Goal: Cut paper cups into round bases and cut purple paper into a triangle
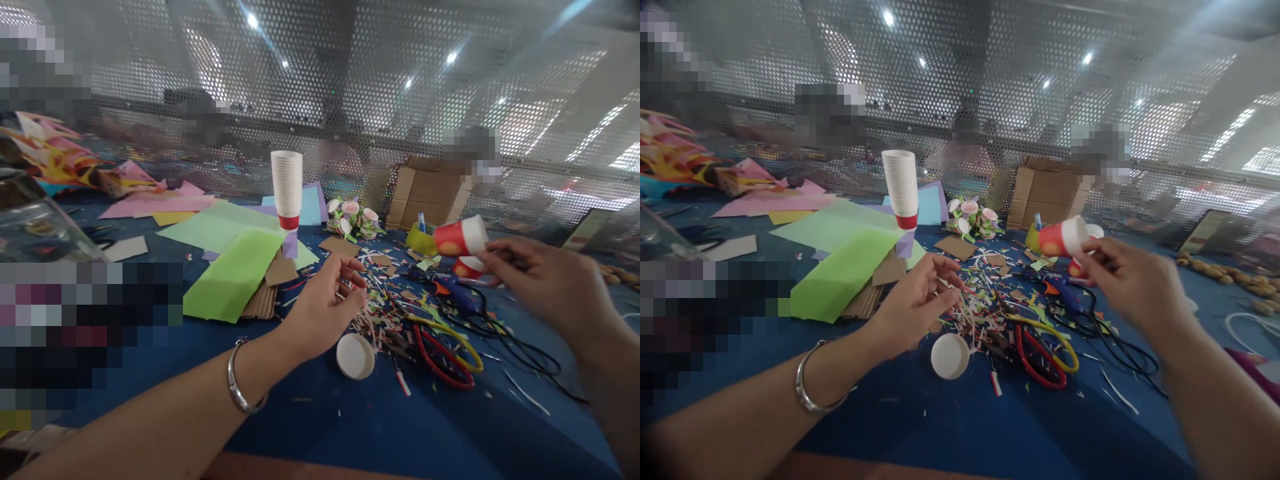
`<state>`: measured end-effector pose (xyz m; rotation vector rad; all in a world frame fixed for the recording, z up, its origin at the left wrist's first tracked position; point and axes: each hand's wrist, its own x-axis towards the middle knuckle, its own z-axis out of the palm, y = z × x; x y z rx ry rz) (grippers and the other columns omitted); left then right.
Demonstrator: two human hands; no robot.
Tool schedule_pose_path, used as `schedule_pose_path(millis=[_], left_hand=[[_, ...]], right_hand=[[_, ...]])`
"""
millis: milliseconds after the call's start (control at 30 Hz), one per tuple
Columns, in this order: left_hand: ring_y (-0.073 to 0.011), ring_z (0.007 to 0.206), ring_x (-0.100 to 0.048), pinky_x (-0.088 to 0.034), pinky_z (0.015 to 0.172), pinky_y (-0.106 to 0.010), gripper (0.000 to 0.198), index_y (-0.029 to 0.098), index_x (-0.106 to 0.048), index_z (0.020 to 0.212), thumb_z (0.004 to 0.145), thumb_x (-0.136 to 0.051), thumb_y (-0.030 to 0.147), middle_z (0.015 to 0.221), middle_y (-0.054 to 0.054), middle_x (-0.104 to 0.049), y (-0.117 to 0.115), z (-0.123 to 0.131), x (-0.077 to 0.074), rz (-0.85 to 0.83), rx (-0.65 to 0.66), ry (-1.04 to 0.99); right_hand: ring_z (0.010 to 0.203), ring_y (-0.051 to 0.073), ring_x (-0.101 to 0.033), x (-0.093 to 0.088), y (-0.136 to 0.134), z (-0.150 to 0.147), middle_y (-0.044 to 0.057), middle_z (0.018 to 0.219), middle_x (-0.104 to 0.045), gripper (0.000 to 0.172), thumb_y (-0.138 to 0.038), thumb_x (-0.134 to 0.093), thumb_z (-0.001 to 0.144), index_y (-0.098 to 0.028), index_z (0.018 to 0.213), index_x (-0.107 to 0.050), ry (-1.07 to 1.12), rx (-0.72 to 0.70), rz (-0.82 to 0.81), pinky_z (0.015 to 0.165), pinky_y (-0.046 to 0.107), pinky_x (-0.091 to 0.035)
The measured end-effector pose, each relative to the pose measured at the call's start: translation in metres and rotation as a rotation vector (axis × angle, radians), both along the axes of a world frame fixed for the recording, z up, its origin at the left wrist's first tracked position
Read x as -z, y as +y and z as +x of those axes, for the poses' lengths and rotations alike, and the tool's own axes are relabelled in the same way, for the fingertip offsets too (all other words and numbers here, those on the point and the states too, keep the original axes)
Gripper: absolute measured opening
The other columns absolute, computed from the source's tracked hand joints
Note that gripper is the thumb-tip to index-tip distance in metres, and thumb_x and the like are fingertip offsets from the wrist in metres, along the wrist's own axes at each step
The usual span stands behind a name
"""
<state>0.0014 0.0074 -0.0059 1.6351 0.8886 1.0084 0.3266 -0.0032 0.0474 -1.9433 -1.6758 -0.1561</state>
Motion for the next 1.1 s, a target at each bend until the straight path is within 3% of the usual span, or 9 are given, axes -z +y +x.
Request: schedule_pose_path(millis=[100, 233, 533, 733, 933, 1100], left_hand=[[-0.0174, 0.083, -0.064, -0.056, 0.067, -0.034, 0.033, 0.022, -0.049, 0.118, 0.090, -0.063, 0.029, 0.108, -0.007, -0.064, 0.002, -0.002, -0.001, 0.007, -0.004, -0.008], [-0.0182, 0.085, -0.062, -0.055, 0.070, -0.035, 0.033, 0.021, -0.049, 0.119, 0.089, -0.064, 0.028, 0.107, -0.008, -0.066, 0.001, -0.002, -0.003, 0.032, -0.005, 0.020], [-0.0175, 0.086, -0.060, -0.054, 0.073, -0.036, 0.033, 0.022, -0.048, 0.120, 0.092, -0.063, 0.030, 0.107, -0.007, -0.065, 0.001, -0.003, -0.004, 0.023, 0.008, 0.045], [-0.0177, 0.084, -0.060, -0.055, 0.072, -0.036, 0.036, 0.020, -0.048, 0.121, 0.090, -0.063, 0.030, 0.107, -0.007, -0.065, 0.002, -0.003, -0.005, 0.044, 0.007, 0.060], [-0.0152, 0.075, -0.060, -0.051, 0.064, -0.032, 0.033, 0.018, -0.050, 0.117, 0.089, -0.063, 0.029, 0.100, -0.006, -0.066, 0.001, -0.006, -0.006, 0.123, 0.040, 0.161], [-0.0155, 0.073, -0.061, -0.049, 0.065, -0.032, 0.012, 0.019, -0.060, 0.100, 0.090, -0.059, 0.025, 0.088, -0.004, -0.068, -0.002, -0.006, -0.010, 0.215, 0.083, 0.273]], right_hand=[[0.067, 0.021, -0.072, -0.010, 0.024, 0.033, 0.004, 0.069, -0.075, 0.023, -0.038, -0.062, 0.089, -0.022, 0.100, -0.073, -0.059, 0.137, -0.074, 0.065, 0.032, -0.047], [0.068, 0.026, -0.069, -0.006, 0.044, 0.068, 0.007, 0.062, -0.072, 0.018, -0.031, -0.063, 0.085, -0.020, 0.095, -0.073, -0.132, 0.246, -0.177, 0.063, 0.035, -0.040], [0.070, 0.027, -0.068, 0.011, 0.057, 0.114, 0.006, 0.068, -0.073, 0.029, -0.046, -0.054, 0.088, -0.024, 0.098, -0.070, -0.286, 0.165, -0.335, 0.067, 0.036, -0.042], [0.071, 0.026, -0.068, 0.020, 0.068, 0.112, 0.008, 0.078, -0.076, 0.029, -0.041, -0.050, 0.086, -0.023, 0.092, -0.073, -0.356, 0.070, -0.393, 0.066, 0.035, -0.042], [0.079, 0.030, -0.071, 0.019, 0.063, 0.100, 0.010, 0.088, -0.079, 0.037, -0.044, -0.048, 0.082, -0.023, 0.099, -0.073, -0.322, 0.108, -0.309, 0.068, 0.036, -0.046], [0.075, 0.031, -0.073, 0.018, 0.041, 0.077, 0.006, 0.069, -0.075, 0.041, -0.050, -0.048, 0.080, -0.023, 0.099, -0.072, -0.232, 0.112, -0.220, 0.065, 0.036, -0.048]])
